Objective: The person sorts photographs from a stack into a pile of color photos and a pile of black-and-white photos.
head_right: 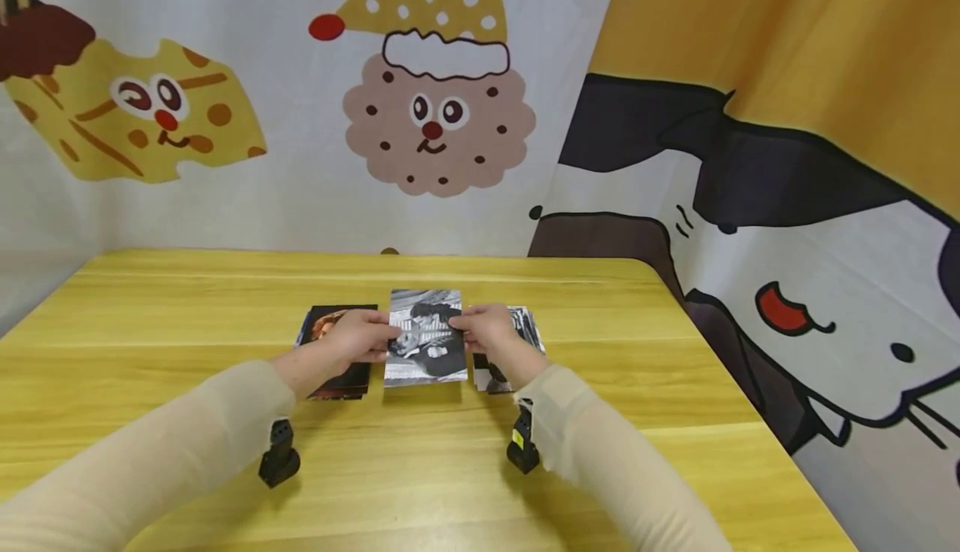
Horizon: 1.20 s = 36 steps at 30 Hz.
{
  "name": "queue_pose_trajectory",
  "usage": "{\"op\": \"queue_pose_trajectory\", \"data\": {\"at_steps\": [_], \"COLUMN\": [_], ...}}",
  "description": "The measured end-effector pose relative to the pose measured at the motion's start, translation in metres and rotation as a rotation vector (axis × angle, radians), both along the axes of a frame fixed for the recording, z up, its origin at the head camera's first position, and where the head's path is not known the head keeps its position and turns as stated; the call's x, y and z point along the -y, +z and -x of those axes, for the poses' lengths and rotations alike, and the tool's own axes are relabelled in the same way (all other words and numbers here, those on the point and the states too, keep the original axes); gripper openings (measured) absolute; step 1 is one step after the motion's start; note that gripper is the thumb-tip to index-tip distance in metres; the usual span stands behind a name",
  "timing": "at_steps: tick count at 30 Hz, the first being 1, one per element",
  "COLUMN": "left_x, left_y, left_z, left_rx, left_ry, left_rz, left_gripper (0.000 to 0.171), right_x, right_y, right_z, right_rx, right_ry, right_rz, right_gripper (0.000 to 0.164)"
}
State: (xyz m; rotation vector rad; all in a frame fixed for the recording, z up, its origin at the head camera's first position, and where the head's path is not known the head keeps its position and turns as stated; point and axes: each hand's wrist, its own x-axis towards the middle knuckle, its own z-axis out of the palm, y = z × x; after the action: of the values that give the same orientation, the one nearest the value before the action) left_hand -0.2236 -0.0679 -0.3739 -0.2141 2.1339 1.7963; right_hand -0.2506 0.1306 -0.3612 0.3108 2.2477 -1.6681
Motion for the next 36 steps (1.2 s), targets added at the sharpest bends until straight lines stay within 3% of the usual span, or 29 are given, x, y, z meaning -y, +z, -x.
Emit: {"op": "queue_pose_trajectory", "data": {"at_steps": [11, 24, 36], "left_x": [-0.006, -0.02, -0.051], "left_y": [0.009, 0.012, 0.01], "left_z": [-0.001, 0.0, 0.005], "left_rx": [0.007, -0.032, -0.08], "left_ry": [0.12, 0.139, 0.198], "left_rz": [0.0, -0.034, -0.001], "left_gripper": [0.038, 0.034, 0.031], "right_x": [-0.005, -0.02, -0.042], "right_y": [0.007, 0.01, 0.011], "right_z": [-0.003, 0.001, 0.005], "right_rx": [-0.005, -0.037, -0.024], "right_ry": [-0.02, -0.009, -0.019], "right_rz": [-0.026, -0.013, -0.061], "right_gripper": [0.039, 0.041, 0.041]}}
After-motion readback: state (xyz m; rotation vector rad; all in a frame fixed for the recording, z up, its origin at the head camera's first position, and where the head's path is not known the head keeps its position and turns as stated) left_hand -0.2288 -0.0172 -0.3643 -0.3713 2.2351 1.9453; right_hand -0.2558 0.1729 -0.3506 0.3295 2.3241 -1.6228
